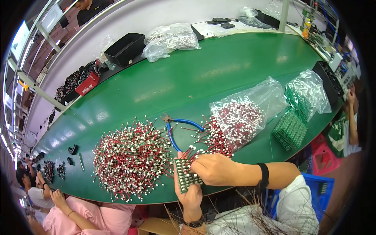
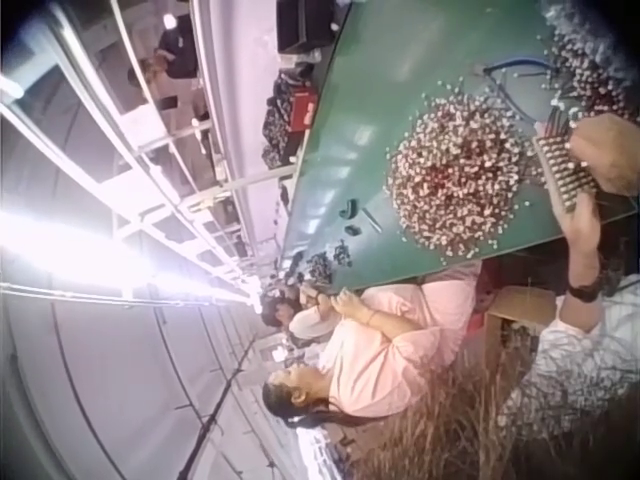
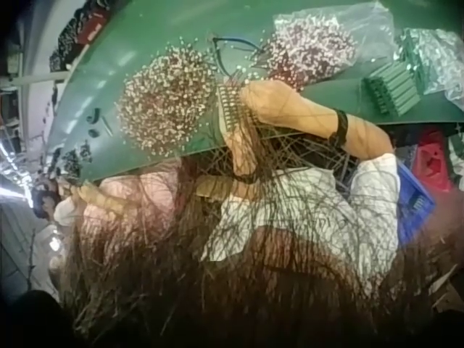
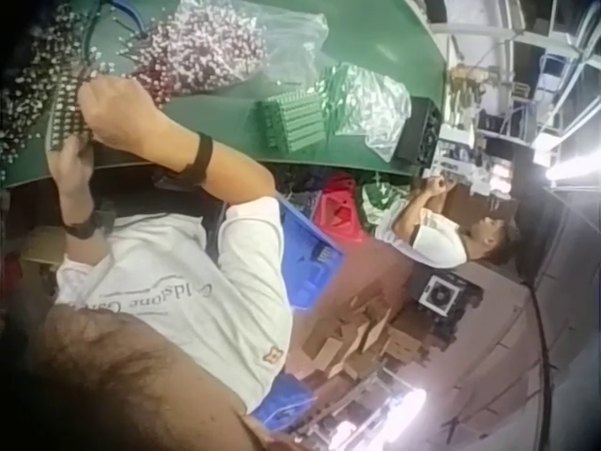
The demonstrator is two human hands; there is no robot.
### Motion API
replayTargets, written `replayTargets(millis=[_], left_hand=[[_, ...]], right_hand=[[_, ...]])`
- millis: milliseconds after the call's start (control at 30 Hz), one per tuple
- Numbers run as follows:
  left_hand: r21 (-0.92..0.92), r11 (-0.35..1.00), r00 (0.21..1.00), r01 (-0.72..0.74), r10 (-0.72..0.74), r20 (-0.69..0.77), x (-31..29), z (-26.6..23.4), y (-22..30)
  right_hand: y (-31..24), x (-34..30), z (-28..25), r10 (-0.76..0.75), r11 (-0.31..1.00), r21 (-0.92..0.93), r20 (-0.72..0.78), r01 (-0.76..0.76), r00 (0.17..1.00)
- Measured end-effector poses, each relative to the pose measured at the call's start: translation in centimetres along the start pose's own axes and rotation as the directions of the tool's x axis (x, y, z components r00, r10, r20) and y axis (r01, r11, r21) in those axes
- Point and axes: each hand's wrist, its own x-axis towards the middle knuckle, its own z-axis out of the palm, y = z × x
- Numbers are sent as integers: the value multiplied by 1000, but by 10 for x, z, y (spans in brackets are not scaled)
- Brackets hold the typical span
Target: The person picks up small electronic components from a pile and inserts them one by one into the holes of a green circuit board.
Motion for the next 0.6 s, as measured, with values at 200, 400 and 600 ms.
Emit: replayTargets(millis=[200,400,600], left_hand=[[-24,1000,999,16,-15,30,3,-3,-3],[8,1000,996,20,-21,87,1,-15,-6],[9,1000,1000,-10,10,16,2,-3,-5]], right_hand=[[-4,-2,4,51,999,-9,-60,-52,997],[-2,-2,2,107,990,92,-4,-106,994],[-4,-2,3,134,985,110,-9,-132,991]])
